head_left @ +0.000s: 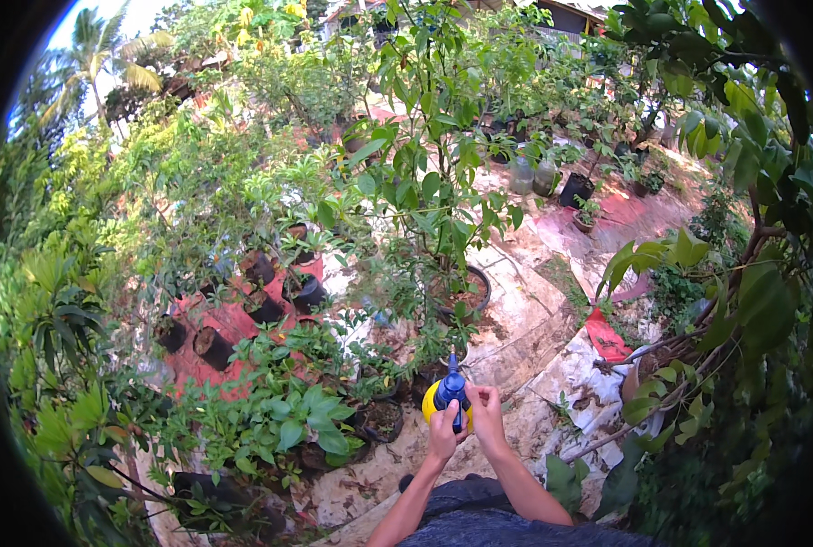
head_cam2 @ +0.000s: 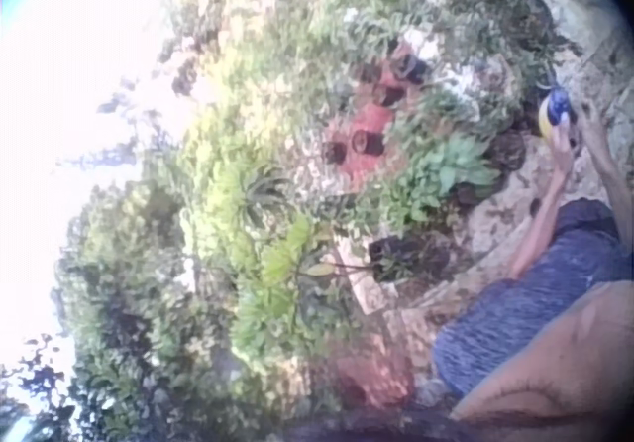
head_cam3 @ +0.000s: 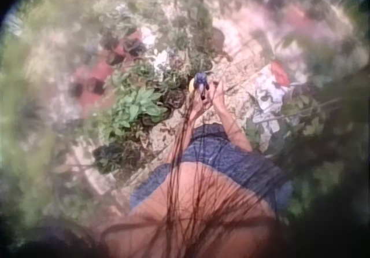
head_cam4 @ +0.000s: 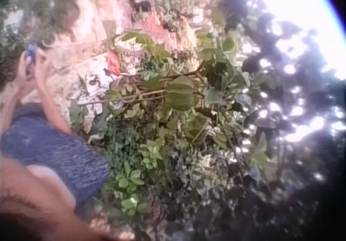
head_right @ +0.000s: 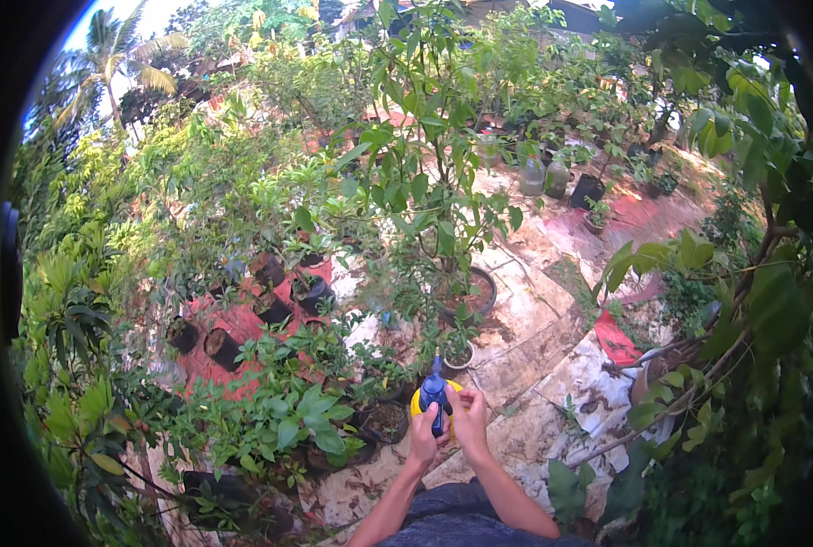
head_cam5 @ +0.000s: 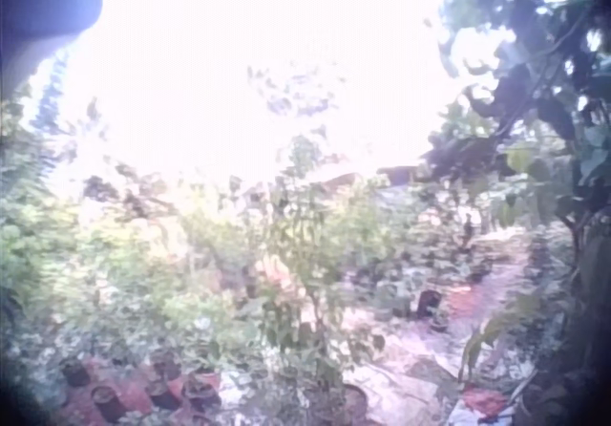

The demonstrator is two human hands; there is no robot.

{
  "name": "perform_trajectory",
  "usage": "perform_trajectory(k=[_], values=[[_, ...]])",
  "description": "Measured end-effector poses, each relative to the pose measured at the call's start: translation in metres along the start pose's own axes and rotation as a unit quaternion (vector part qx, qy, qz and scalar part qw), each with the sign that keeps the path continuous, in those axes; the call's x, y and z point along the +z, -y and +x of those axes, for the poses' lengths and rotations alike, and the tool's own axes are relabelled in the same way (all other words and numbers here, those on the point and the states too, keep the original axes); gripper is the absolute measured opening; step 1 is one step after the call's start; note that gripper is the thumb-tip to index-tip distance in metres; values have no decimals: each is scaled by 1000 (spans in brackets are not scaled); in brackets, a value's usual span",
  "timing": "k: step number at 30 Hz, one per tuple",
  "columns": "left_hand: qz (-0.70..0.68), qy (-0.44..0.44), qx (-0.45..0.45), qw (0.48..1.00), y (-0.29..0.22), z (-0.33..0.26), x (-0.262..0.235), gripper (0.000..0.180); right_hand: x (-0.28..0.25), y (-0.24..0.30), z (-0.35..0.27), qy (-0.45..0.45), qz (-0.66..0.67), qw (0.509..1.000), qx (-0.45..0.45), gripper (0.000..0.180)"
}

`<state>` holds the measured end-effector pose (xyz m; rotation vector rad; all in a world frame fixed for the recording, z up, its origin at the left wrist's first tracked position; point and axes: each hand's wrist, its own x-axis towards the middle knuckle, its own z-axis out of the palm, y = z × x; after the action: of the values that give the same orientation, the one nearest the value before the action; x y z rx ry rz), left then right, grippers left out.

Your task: The person walks through a garden area and uses a handheld yellow and blue sprayer to water various potted plants and ground vegetation. The person moves between different sections, spraying foliage and soil in a continuous sequence.

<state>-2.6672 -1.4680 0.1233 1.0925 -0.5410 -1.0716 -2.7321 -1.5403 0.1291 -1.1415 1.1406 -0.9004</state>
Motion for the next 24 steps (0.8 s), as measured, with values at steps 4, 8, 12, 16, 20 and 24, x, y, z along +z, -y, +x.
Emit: perform_trajectory(k=[4,8,12,16,20,24], values=[[-3,3,-23,1000,0,6,-3,54,-17,-10,-11,181,60,971,144,45],[16,-21,-49,998,12,7,-6,44,-23,-9,-14,207,72,962,166,50],[-15,-21,-86,996,21,10,-12,44,-9,-19,-27,116,97,963,223,50],[17,-55,-102,993,30,9,-11,42,0,-31,-31,31,174,964,199,42],[17,-83,-83,993,42,13,-11,39,3,-41,-31,4,192,963,187,34],[-40,-100,-128,986,55,13,-18,37,3,-46,-33,-15,182,969,166,34]])
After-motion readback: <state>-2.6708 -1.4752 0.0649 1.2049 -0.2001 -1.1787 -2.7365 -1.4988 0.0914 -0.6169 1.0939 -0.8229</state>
